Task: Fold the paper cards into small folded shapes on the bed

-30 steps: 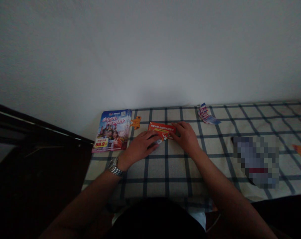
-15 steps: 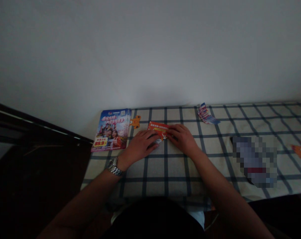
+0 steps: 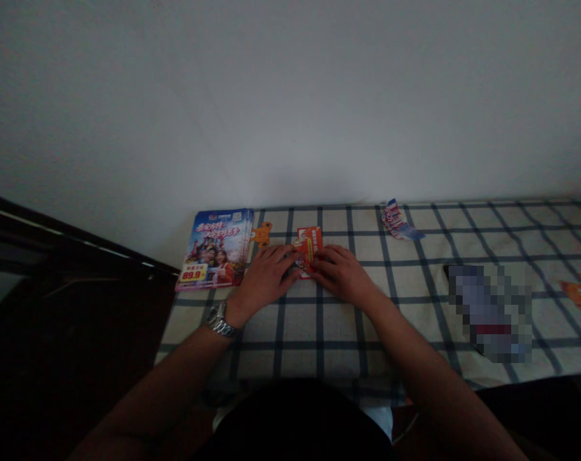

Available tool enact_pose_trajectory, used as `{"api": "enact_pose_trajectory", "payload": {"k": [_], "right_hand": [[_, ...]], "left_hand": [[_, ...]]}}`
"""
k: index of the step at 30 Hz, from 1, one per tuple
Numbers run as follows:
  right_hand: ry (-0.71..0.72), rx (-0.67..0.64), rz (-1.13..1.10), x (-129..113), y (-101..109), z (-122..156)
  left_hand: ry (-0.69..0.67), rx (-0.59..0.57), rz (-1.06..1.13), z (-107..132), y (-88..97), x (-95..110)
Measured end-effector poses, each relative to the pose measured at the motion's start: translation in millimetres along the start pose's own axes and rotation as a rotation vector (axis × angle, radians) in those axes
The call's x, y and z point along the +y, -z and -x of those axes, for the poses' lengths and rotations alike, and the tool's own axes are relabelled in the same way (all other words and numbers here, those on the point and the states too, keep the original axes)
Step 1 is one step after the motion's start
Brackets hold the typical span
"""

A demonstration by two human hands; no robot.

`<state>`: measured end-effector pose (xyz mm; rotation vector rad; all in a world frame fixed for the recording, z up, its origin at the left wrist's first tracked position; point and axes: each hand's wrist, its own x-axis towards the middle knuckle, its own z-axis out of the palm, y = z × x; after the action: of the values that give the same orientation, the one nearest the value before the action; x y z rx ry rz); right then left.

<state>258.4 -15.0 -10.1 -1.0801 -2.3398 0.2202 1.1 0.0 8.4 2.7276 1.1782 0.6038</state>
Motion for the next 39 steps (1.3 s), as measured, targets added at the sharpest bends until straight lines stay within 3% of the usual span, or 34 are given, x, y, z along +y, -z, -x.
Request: {"api": "enact_pose_trajectory", "payload": {"k": [9,25,39], "right_hand": [[-0.061,0.045,0.017,6,0,0],[-0.028,0.012,0.062,4,0,-1],[0.01,0.04,0.038,3,-1,-1]], "left_hand": [[0.021,0.01,0.037,-1,-1.6,1],[0.052,0.022,-0.011,0,-0.8,2],[0.052,-0.047,-0.035,-2,6.3,-1]]}}
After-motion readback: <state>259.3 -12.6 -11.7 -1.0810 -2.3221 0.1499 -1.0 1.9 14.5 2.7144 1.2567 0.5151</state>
